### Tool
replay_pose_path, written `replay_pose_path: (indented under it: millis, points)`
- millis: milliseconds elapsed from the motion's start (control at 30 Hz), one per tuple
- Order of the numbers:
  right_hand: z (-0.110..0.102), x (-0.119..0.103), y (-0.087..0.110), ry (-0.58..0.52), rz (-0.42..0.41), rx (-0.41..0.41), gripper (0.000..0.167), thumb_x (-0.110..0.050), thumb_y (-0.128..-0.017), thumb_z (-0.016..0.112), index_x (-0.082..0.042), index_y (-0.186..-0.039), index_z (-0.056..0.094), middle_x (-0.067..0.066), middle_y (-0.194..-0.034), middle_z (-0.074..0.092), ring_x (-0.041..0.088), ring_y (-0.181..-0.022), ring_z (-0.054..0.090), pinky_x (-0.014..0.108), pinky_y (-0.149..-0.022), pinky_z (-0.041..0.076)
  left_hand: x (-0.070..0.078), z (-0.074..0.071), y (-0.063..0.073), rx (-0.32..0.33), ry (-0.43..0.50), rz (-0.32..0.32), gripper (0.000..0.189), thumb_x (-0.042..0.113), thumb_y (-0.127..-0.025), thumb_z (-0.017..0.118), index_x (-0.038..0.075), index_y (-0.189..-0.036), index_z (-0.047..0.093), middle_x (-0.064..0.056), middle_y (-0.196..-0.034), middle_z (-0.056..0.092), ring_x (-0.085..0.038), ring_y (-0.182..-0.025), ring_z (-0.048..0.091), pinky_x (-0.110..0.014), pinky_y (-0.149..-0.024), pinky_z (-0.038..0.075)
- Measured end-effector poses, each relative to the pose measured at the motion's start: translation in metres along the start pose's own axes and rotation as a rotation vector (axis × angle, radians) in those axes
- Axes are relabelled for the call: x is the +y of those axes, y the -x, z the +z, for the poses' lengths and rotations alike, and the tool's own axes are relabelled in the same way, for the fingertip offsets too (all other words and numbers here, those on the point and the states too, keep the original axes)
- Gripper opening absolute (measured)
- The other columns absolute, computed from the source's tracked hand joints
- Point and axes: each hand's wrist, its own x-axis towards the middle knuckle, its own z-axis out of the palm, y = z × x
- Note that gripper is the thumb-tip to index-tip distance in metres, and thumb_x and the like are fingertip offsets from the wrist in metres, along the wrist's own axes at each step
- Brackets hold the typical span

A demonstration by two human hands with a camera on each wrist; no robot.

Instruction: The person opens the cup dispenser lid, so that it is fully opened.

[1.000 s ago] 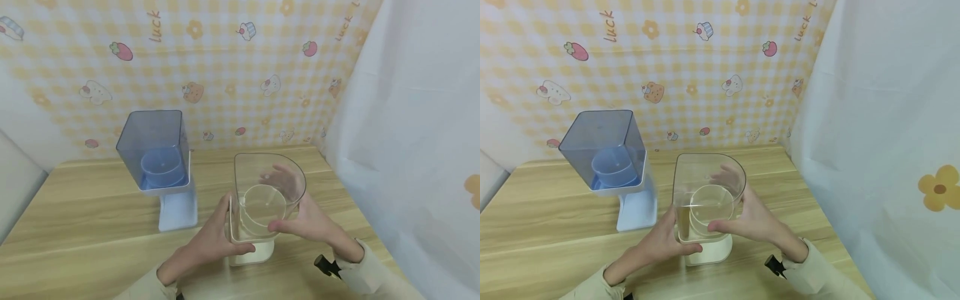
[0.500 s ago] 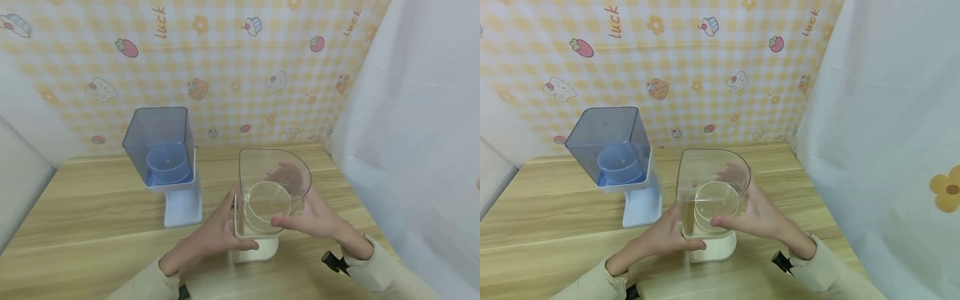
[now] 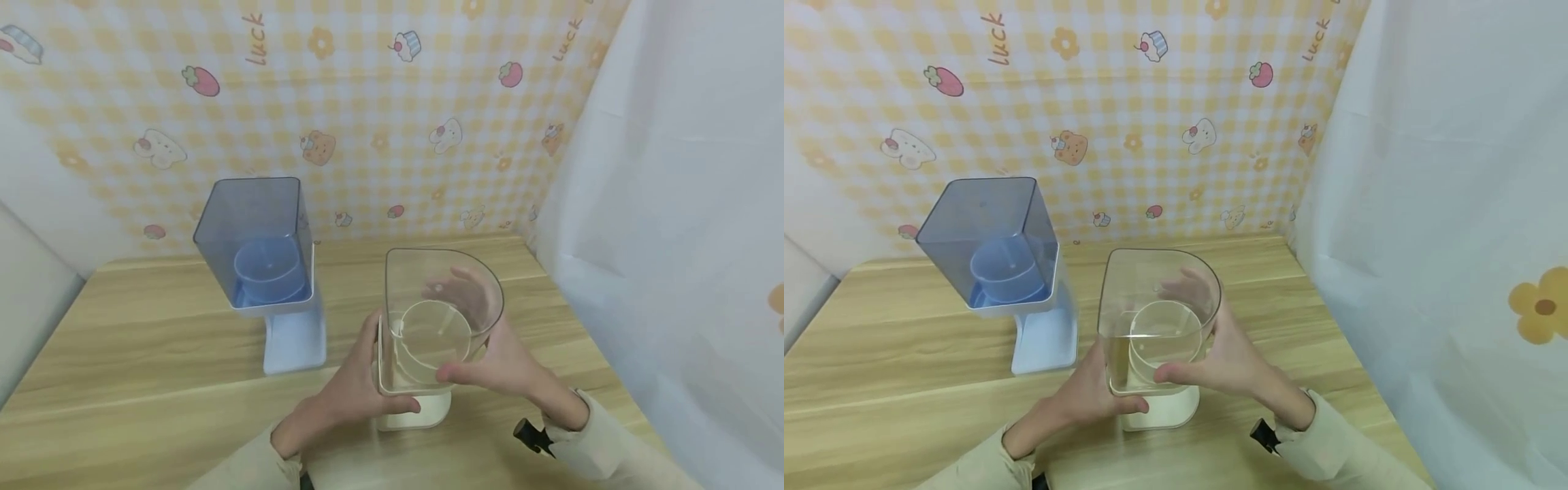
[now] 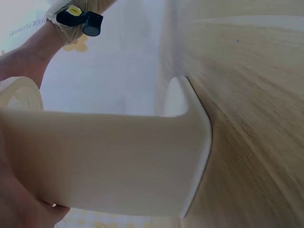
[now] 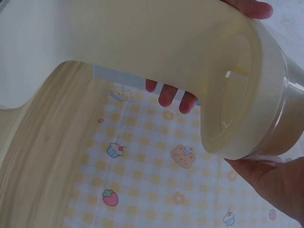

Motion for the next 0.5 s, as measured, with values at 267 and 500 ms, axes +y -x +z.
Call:
replay_pose_path:
  millis: [267, 500]
  points:
    - [-0.0015, 0.0023, -0.0035, 0.027, -0.017, 0.0, 0.11, -0.029, -0.076, 0.088, 0.006, -0.15, 0.014, 0.025, -0.139, 0.048, 0.027, -0.131, 0.053, 0.032, -0.113, 0.041, -0.0005, -0.0039, -0.0071, -0.055, -0.11, 0.059, 0.121, 0.056, -0.07, 0.086, 0.028, -0.157, 0.006, 0.003, -0.142, 0.046, -0.015, -0.124, 0.054, -0.04, -0.107, 0.048]
    - [-0.0038, -0.0013, -0.0054, 0.039, 0.072, -0.019, 0.114, -0.012, -0.069, 0.092, 0.006, -0.149, 0.014, 0.026, -0.139, 0.047, 0.027, -0.132, 0.052, 0.032, -0.114, 0.04, -0.0042, -0.0079, -0.0086, -0.078, -0.133, 0.068, 0.12, 0.054, -0.069, 0.087, 0.027, -0.156, 0.008, 0.004, -0.14, 0.048, -0.014, -0.125, 0.054, -0.039, -0.108, 0.047]
